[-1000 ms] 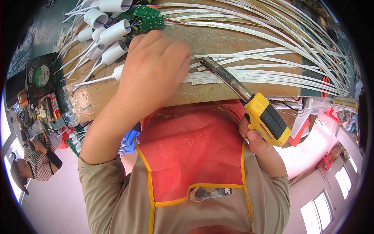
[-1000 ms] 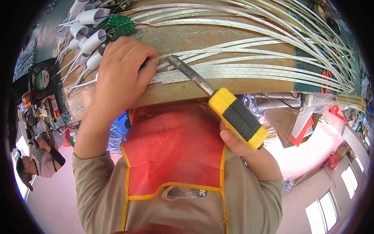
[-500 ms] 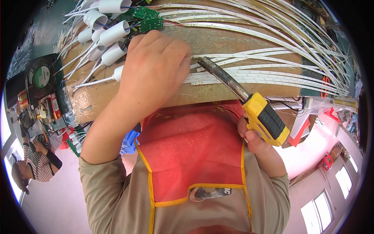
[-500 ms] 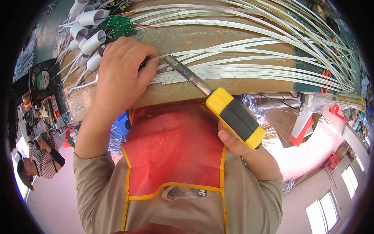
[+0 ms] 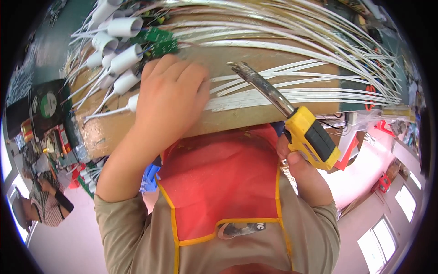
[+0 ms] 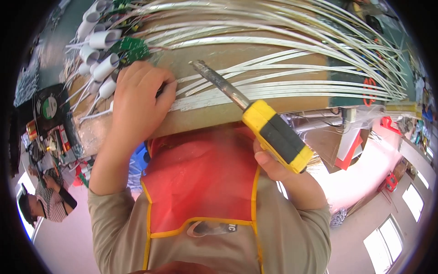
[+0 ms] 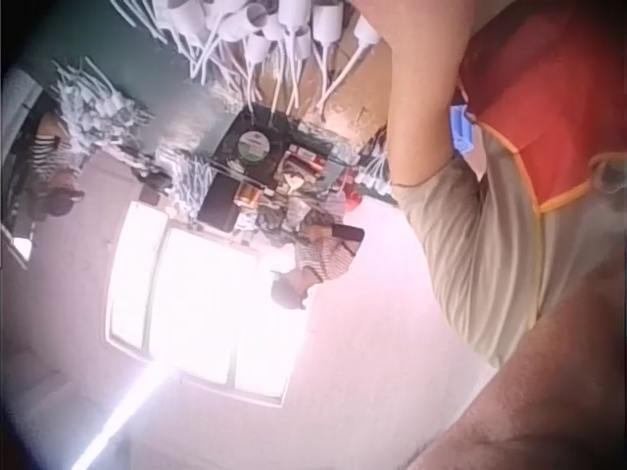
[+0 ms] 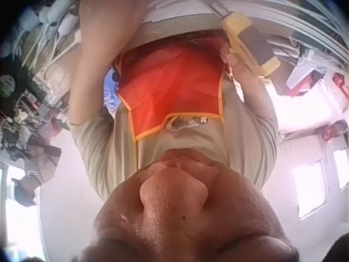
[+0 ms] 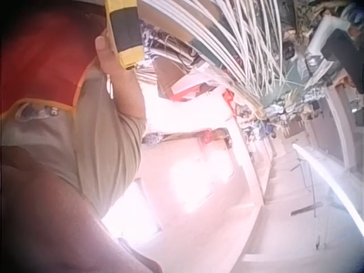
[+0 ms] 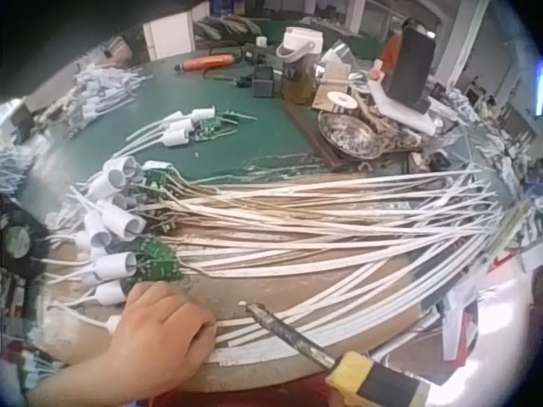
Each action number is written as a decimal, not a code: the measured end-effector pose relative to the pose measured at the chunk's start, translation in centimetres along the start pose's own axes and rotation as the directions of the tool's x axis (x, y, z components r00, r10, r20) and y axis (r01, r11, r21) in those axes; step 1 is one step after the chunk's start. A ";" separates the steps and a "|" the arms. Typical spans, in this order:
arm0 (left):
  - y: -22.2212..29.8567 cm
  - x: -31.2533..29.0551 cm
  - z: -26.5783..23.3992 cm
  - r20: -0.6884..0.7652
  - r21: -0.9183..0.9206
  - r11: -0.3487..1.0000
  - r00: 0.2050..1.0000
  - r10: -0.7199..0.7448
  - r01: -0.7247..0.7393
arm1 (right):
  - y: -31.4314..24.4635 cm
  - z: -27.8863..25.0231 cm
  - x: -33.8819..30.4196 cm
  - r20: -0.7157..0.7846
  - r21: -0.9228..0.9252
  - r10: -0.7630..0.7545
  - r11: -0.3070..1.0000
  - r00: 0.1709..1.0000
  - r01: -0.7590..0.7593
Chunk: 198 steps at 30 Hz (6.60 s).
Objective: The person solders wires to LED light strips using a soldering iron, sets the assembled strips aside, and arranges strips on the table by hand.
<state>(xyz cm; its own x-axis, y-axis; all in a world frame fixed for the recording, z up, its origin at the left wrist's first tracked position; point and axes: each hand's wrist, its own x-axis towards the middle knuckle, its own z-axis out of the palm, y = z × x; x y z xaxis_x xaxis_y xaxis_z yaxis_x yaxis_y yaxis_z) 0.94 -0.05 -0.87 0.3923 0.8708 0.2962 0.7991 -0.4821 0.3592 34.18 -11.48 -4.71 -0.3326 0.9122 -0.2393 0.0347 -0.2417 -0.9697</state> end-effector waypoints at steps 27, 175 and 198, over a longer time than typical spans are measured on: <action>0.0 0.3 -0.1 -0.023 -0.038 0.999 0.999 0.034 -0.035 | -9.8 -5.2 12.7 -0.418 0.093 -0.292 0.928 0.860 0.360; -0.6 0.5 -1.3 0.138 -0.143 0.989 0.990 -0.025 0.045 | -1.4 1.8 1.8 -0.049 0.166 -0.187 0.967 0.981 0.192; -0.7 0.7 -1.1 0.109 -0.151 0.989 0.994 0.010 0.006 | -2.8 0.2 6.9 -0.339 0.190 -0.276 0.916 0.899 0.353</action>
<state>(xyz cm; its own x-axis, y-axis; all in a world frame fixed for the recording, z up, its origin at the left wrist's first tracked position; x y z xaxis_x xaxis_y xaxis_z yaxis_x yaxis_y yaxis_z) 0.15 0.75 0.05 0.4475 0.8712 0.2019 0.7238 -0.4854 0.4905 31.61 -4.53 -3.62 0.0110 0.9993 0.0364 -0.2646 0.0380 -0.9636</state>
